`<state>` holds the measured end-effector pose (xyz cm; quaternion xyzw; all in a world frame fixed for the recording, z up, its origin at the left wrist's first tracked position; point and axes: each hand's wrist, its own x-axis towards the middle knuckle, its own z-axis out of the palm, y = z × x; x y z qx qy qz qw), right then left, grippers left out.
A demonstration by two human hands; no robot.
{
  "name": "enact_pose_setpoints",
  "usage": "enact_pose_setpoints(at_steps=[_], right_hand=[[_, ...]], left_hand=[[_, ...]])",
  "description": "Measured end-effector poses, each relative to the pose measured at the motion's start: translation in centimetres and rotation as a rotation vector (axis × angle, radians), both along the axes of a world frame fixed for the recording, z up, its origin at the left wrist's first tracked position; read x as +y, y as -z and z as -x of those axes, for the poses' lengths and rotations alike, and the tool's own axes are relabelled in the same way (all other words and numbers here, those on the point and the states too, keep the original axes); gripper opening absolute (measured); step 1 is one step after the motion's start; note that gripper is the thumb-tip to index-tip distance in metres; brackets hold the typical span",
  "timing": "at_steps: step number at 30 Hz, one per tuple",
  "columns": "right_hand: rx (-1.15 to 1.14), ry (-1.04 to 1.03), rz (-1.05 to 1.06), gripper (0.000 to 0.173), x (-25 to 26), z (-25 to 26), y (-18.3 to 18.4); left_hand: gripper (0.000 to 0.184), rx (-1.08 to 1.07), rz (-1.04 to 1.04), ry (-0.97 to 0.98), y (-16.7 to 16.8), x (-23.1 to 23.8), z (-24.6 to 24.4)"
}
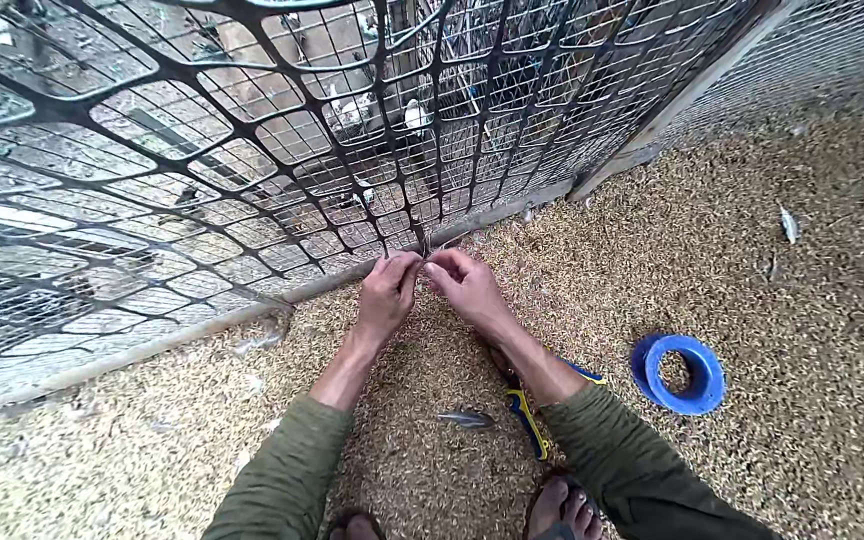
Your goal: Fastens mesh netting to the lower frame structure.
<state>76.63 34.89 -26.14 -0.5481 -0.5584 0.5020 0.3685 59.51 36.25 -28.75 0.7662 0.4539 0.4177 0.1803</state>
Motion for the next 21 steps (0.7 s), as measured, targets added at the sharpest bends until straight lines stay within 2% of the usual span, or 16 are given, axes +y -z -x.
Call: enact_pose_setpoints(at_steps=[3, 5, 8, 10, 11, 12, 15, 16, 19, 21], right_hand=[[-0.153, -0.053, -0.152, 0.023, 0.2, 0.2, 0.3], [-0.118, -0.062, -0.122, 0.024, 0.3, 0.0, 0.1], [0.197, 0.054, -0.032, 0.025, 0.3, -0.7, 1.0], [0.499, 0.112, -0.023, 0.021, 0.4, -1.4, 1.8], [0.642, 0.125, -0.011, 0.020, 0.5, -1.6, 1.9], [0.754, 0.129, -0.001, 0.018, 0.5, -1.6, 2.0], [0.980, 0.143, 0.011, 0.019, 0.8, -1.2, 2.6], [1.010, 0.144, 0.012, 0.021, 1.0, -1.0, 2.8], [0.895, 0.138, -0.012, 0.023, 1.9, -0.7, 2.3], [0.500, 0.016, -0.133, 0.020, 2.8, -1.1, 1.4]], left_hand=[[0.015, -0.019, -0.010, -0.007, 0.2, -0.2, -0.1], [0.016, -0.036, -0.012, 0.004, 0.4, -0.2, 0.2], [0.021, 0.029, 0.104, -0.043, 0.5, -0.8, 1.9], [0.029, 0.103, 0.366, -0.114, -0.2, -1.3, 3.4], [0.032, 0.054, 0.536, -0.143, -0.6, -1.5, 3.9], [0.033, -0.085, 0.662, -0.162, -0.6, -1.8, 4.3], [0.025, -0.947, 0.826, -0.085, -0.7, -2.7, 3.8], [0.025, -1.119, 0.827, -0.040, -1.2, -2.8, 3.4], [0.035, -1.284, 0.772, 0.029, -2.5, -1.8, 1.5], [0.044, -1.341, 0.714, -0.013, -2.5, -0.5, 0.2]])
